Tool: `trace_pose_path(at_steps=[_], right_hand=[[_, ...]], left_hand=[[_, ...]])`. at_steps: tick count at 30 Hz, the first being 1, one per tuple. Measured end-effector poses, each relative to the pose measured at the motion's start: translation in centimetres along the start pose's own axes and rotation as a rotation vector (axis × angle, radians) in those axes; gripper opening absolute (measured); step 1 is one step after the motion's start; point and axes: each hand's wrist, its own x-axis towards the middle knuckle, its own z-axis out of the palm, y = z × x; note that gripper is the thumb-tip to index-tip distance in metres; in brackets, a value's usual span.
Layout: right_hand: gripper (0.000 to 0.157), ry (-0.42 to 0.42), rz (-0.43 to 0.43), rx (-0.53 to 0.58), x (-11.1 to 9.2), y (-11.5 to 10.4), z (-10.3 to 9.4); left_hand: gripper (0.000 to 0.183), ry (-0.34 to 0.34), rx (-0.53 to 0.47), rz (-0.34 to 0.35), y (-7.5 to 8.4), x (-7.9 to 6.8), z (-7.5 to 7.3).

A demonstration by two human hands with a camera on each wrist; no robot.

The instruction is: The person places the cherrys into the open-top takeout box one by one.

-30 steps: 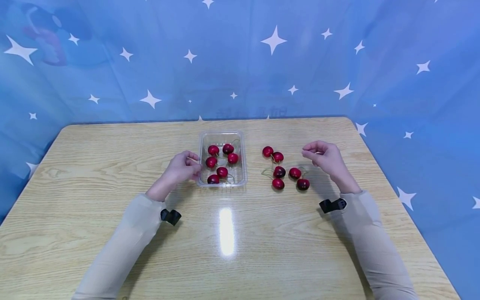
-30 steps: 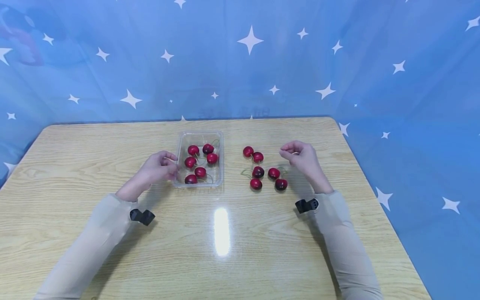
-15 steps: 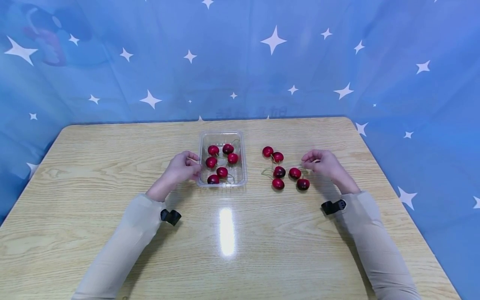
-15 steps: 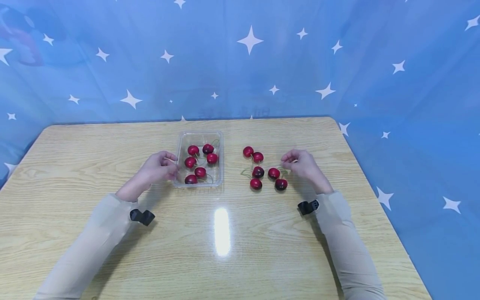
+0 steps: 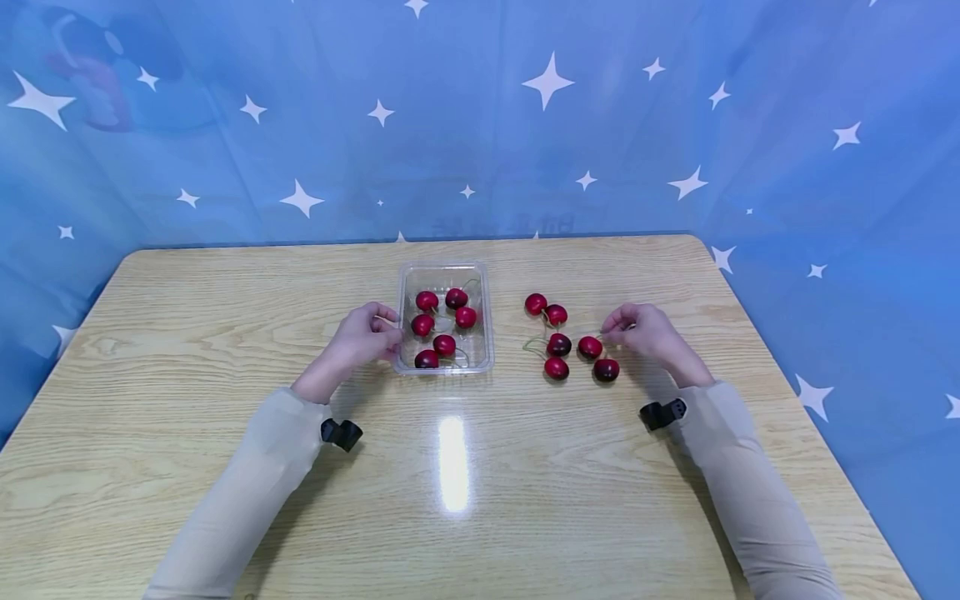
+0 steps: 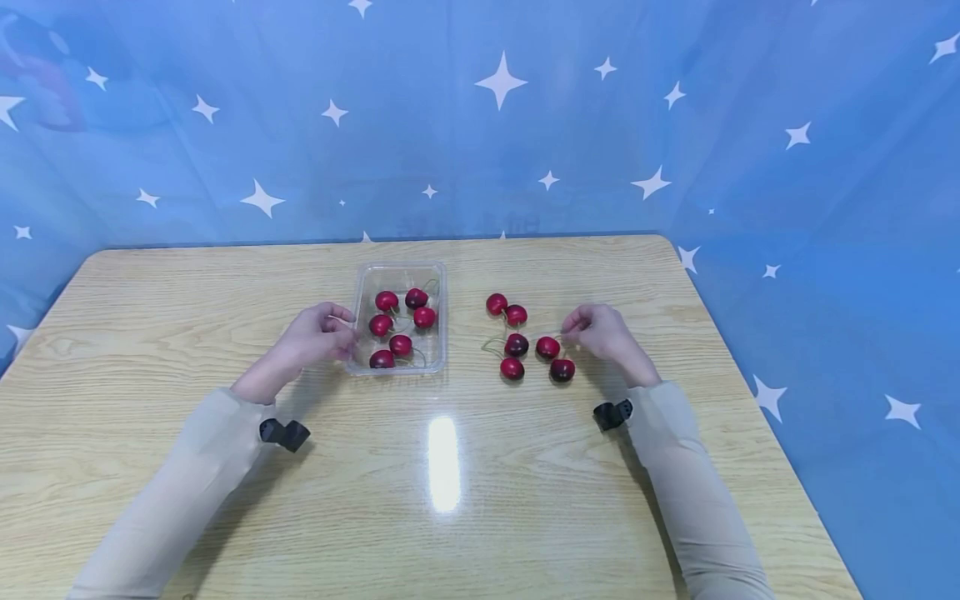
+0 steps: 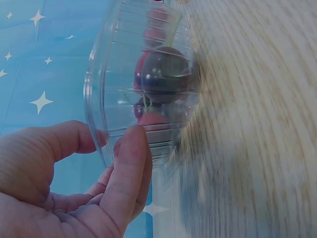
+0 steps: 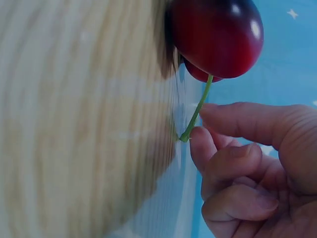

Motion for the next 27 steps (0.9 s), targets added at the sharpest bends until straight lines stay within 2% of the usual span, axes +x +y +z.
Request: trace_pose_path(at_steps=[8,27], right_hand=[[0.009,-0.026,-0.002,-0.079,0.16,-0.08,0.14],[0.009,-0.044,0.016,-0.091,0.01,-0.37,0.16]], left_hand=[[0.027,0.000,0.001,-0.003,-0.05,0.04,0.03],[0.027,0.000,-0.010,-0.004,-0.07,0.11,0.02]])
